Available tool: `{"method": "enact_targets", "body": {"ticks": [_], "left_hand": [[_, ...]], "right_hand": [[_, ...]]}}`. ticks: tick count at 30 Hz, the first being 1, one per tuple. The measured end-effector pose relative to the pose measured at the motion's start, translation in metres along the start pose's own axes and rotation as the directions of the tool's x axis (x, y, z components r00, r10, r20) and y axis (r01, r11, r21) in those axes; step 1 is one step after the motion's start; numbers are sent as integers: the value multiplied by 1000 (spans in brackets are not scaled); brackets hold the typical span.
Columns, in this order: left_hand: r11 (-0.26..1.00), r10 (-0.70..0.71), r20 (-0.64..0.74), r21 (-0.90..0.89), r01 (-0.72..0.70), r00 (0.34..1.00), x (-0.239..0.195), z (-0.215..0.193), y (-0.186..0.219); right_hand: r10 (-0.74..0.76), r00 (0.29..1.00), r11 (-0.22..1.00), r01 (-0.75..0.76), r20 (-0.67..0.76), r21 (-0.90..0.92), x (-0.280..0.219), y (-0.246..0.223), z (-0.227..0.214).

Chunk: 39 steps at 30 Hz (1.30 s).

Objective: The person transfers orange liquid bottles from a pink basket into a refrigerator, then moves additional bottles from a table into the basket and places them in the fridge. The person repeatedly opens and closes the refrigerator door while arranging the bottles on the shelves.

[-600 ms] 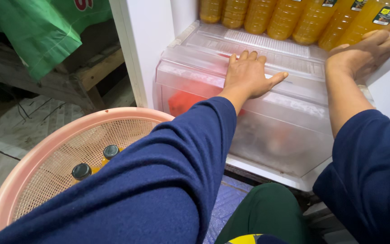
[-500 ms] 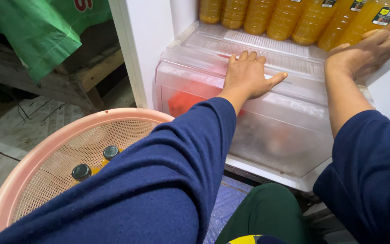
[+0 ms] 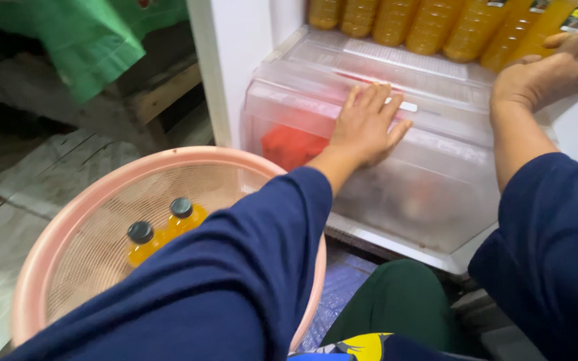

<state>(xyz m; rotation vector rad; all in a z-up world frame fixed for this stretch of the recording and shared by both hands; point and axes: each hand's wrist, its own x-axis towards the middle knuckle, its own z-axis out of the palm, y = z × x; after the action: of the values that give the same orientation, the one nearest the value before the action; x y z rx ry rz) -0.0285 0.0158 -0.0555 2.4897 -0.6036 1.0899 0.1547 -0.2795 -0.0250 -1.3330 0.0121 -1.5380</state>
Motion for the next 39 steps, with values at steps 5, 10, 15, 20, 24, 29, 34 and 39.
{"method": "enact_targets", "body": {"ticks": [5,10,15,20,24,29,34,39], "left_hand": [[978,32,28,-205,-26,999,-66,-51,2],[900,-351,7,-273,340,936,-141,-132,-9],[823,-558,-118,52,566,822,-215,-199,-33],[707,-619,-210,272,653,757,-252,-230,-65],[669,-716,37,323,670,697,-253,-233,-79],[639,-752,134,388,664,645,-250,-213,-84],[653,-726,34,346,674,687,-258,-195,-102],[721,-665,-13,252,646,747,-258,-193,-106]], "right_hand": [[-379,907,811,420,182,-407,-39,-46,-18],[-228,906,956,277,356,-92,-114,-139,-11],[-295,732,954,192,614,230,-213,-265,-20],[-378,429,913,29,820,406,-291,-355,-45],[-251,107,960,-100,962,262,-333,-374,-69],[-57,-244,996,-76,968,39,-359,-363,-96],[113,-405,989,-44,907,-143,-366,-355,-102],[167,-395,981,-21,903,-191,-363,-354,-99]]}}
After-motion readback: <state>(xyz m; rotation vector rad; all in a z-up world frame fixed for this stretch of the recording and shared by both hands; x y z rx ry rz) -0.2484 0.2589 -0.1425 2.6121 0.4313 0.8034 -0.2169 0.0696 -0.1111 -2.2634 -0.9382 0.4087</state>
